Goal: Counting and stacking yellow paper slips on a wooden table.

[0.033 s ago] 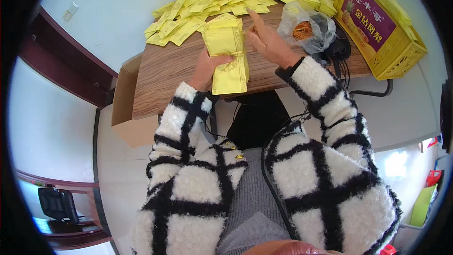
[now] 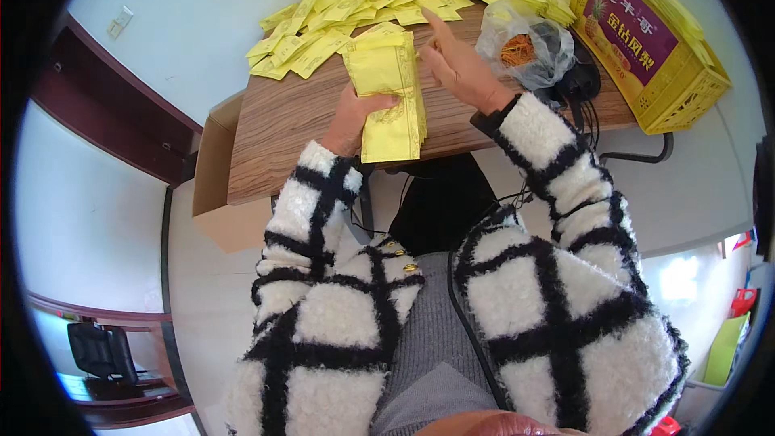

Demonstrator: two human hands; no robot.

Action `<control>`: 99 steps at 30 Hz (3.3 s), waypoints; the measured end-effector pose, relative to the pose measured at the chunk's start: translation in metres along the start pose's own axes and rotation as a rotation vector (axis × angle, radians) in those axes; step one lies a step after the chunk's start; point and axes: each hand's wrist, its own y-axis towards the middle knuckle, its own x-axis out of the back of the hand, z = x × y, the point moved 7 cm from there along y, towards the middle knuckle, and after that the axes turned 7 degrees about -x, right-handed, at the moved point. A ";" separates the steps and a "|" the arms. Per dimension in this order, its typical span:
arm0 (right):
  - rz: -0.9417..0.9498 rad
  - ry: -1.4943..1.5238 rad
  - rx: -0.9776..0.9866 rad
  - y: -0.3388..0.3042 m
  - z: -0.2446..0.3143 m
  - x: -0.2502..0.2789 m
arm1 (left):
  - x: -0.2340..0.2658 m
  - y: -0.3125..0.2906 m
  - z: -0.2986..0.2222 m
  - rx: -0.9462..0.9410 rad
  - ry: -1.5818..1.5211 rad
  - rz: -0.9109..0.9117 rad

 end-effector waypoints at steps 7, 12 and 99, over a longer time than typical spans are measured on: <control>-0.099 0.242 0.214 0.010 0.016 0.010 | 0.003 -0.017 0.011 0.214 -0.153 0.003; 0.045 0.315 0.168 0.017 0.014 0.009 | 0.001 -0.021 0.016 0.257 -0.252 0.023; 0.431 0.149 -0.642 -0.013 -0.121 -0.051 | 0.088 -0.015 0.044 0.450 0.582 -0.055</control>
